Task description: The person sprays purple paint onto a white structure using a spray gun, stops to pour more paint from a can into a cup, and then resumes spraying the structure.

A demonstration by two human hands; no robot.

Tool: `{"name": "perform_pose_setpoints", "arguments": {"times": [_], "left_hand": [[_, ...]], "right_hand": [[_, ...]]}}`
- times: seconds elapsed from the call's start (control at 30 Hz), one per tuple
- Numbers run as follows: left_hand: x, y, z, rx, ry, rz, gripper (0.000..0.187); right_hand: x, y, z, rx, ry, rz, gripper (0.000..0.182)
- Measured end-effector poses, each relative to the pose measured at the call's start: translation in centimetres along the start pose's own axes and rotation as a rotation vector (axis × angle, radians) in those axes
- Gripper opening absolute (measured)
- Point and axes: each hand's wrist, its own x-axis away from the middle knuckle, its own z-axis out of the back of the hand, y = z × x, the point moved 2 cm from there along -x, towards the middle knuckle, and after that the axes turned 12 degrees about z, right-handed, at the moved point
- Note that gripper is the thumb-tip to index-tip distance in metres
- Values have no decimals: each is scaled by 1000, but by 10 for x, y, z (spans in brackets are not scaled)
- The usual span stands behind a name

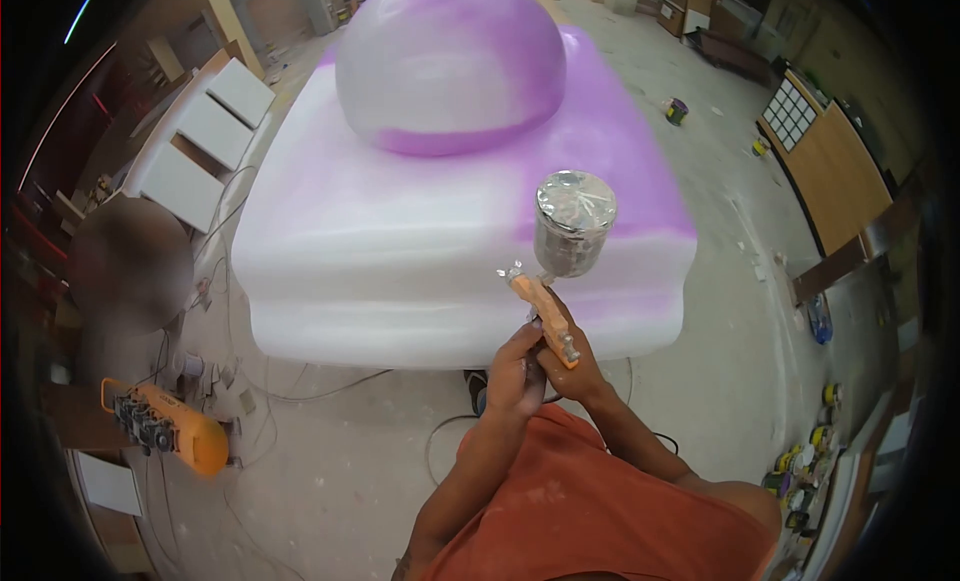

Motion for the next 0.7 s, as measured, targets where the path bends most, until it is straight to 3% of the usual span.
{"name": "perform_pose_setpoints", "arguments": {"times": [0.07,0.13,0.2,0.27,0.33,0.37,0.47,0.53,0.7], "left_hand": [[-1,14,12,14,7,7,24],[-8,32,34,35,-2,6,24],[-14,46,36,-3,71,35,24],[-20,64,34,3,123,36,25],[-31,81,41,-13,-37,-29,24],[-27,65,40,-70,-33,-29,24],[-12,91,43,-242,-1,-89,26],[-4,114,36,-272,61,-54,29],[-29,125,42,-317,127,-85,31]], "right_hand": [[-9,4,-17,-6,-25,-7,81],[-21,21,-34,338,-37,282,80],[-24,35,-49,41,30,61,68],[-27,67,-56,93,-8,99,52],[-38,76,-67,23,-22,-50,40],[-20,71,-59,0,-53,-21,40],[-43,61,-88,96,54,-16,37],[-70,28,-107,242,35,134,44],[-100,46,-130,206,22,158,45]]}}
